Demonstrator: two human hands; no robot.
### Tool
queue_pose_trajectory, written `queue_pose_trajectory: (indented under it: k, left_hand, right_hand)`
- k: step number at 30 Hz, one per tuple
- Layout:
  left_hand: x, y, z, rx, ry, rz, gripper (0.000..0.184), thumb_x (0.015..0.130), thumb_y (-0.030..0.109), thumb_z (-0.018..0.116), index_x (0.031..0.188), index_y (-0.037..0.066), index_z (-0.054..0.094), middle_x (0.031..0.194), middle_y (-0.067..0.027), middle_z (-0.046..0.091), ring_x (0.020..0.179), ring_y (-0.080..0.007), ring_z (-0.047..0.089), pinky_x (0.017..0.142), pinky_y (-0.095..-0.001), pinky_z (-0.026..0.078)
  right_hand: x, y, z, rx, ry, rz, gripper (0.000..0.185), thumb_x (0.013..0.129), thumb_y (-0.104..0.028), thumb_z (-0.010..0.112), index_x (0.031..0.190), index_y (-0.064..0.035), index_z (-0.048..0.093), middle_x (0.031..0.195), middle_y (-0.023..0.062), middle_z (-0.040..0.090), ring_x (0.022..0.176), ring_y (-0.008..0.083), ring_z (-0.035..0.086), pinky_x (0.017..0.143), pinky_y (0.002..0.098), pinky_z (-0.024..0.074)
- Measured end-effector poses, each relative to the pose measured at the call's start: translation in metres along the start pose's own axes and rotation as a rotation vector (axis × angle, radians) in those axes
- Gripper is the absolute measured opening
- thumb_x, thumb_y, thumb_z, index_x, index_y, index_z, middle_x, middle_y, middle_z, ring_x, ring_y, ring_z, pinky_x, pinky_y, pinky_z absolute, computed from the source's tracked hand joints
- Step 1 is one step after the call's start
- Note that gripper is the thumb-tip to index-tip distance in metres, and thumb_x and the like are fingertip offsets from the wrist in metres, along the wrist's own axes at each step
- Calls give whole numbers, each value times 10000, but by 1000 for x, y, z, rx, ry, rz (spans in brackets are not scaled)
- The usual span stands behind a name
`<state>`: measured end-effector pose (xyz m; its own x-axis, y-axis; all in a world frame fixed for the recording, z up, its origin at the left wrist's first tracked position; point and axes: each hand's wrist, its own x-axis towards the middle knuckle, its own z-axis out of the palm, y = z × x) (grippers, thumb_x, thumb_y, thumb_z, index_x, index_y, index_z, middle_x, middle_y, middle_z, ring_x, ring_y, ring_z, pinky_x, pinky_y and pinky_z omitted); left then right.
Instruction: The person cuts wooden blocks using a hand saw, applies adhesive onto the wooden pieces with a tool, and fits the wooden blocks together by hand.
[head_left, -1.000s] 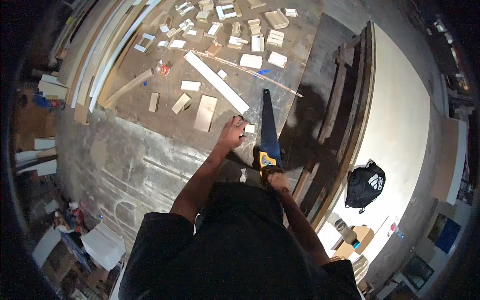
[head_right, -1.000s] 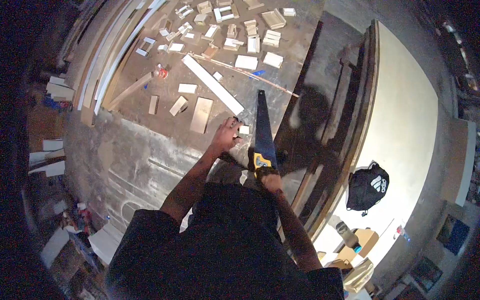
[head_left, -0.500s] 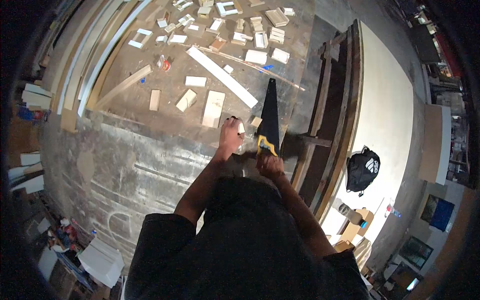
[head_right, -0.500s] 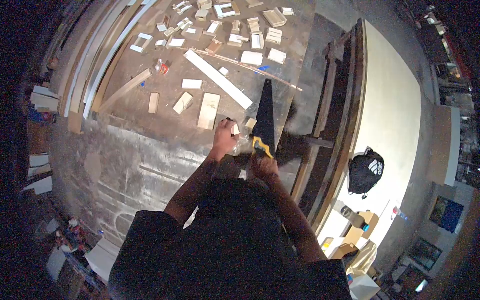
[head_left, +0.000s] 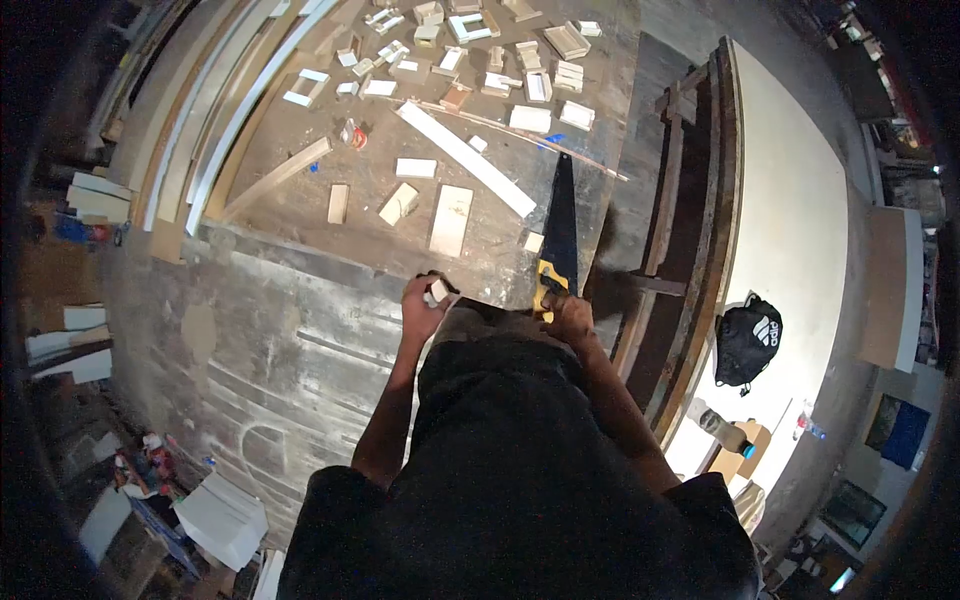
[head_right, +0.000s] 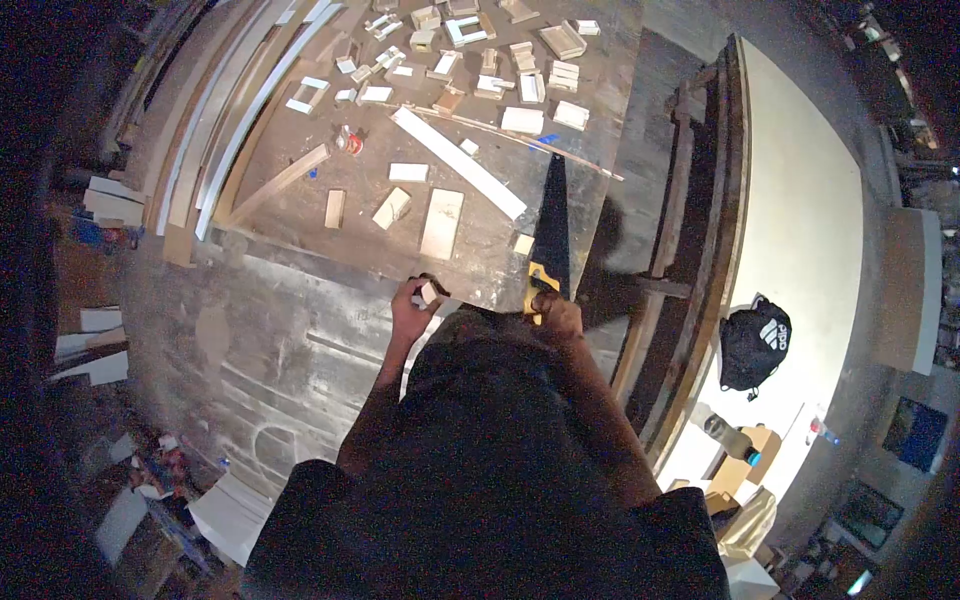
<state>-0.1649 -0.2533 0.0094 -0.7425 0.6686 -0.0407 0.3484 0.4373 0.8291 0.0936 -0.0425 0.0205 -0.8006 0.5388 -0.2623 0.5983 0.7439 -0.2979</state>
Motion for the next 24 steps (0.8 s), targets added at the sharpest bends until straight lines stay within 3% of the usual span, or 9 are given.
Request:
queue_pose_trajectory:
  k: [2, 4, 5, 7, 9, 13, 17, 22, 24]
  left_hand:
    - [-5, 1, -9, 17, -4, 3, 474, 671, 109, 877, 1083, 60, 647, 1017, -121, 646, 932, -287, 647, 793, -372, 539]
    - [-10, 16, -18, -170, 1, -191, 486, 700, 138, 887, 1118, 67, 649, 1060, -94, 668, 956, -229, 668, 767, -356, 560]
    - [-7, 26, -23, -246, -35, -239, 460, 738, 119, 874, 1139, 65, 653, 1080, -63, 688, 967, -170, 667, 764, -331, 567]
    - [1, 54, -33, -298, -65, -245, 450, 749, 91, 862, 1147, 56, 655, 1069, -59, 692, 971, -159, 661, 779, -318, 559]
    - [10, 76, -36, -433, -70, -188, 444, 766, -1, 826, 1174, 22, 654, 1049, -57, 694, 991, -129, 640, 817, -287, 539]
    - [25, 150, -64, -650, -76, -158, 514, 748, -71, 805, 1226, 8, 631, 1093, -59, 682, 1021, -133, 638, 863, -303, 554]
    - [31, 191, -91, -796, -78, -39, 573, 725, -40, 838, 1249, -10, 608, 1130, -66, 673, 1038, -152, 642, 877, -311, 559]
    - [48, 204, -120, -959, -132, -16, 661, 688, 6, 880, 1274, -28, 577, 1177, -88, 660, 1090, -163, 634, 893, -325, 560]
    - [62, 200, -133, -1033, -252, 86, 664, 668, -26, 880, 1259, -35, 578, 1209, -101, 647, 1117, -173, 625, 918, -338, 560]
  right_hand:
    - [10, 19, 13, -96, -47, 59, 446, 761, -485, 789, 1011, -127, 699, 855, 96, 726, 746, 278, 716, 654, 395, 561]
    - [26, -3, -46, -15, -45, 39, 497, 733, -460, 815, 1067, -114, 689, 759, 108, 696, 701, 333, 698, 648, 407, 557]
    - [38, -2, -49, 97, 118, 11, 518, 716, -435, 828, 1094, -109, 686, 793, 119, 691, 732, 337, 700, 666, 415, 558]
    - [57, -4, -59, 221, 279, -5, 544, 698, -409, 841, 1120, -104, 682, 828, 129, 686, 763, 342, 702, 683, 422, 559]
    - [80, -11, -70, 163, 247, 43, 521, 681, -356, 834, 1123, -138, 663, 1094, 105, 628, 976, 276, 663, 780, 437, 558]
    - [110, -16, -55, -13, 177, 90, 473, 670, -243, 840, 1101, -115, 692, 1097, 91, 555, 1032, 309, 546, 828, 395, 542]
    - [122, -17, -44, -35, 226, 79, 360, 666, -145, 783, 1006, -80, 684, 1071, 99, 589, 1020, 310, 578, 846, 402, 542]
    - [121, -44, -81, 91, 217, 70, 396, 682, -180, 804, 1034, -48, 679, 943, 114, 676, 882, 271, 660, 798, 353, 550]
    - [113, -68, -110, 656, 203, 71, 444, 710, -203, 840, 1096, -59, 675, 974, 66, 683, 889, 188, 658, 738, 293, 542]
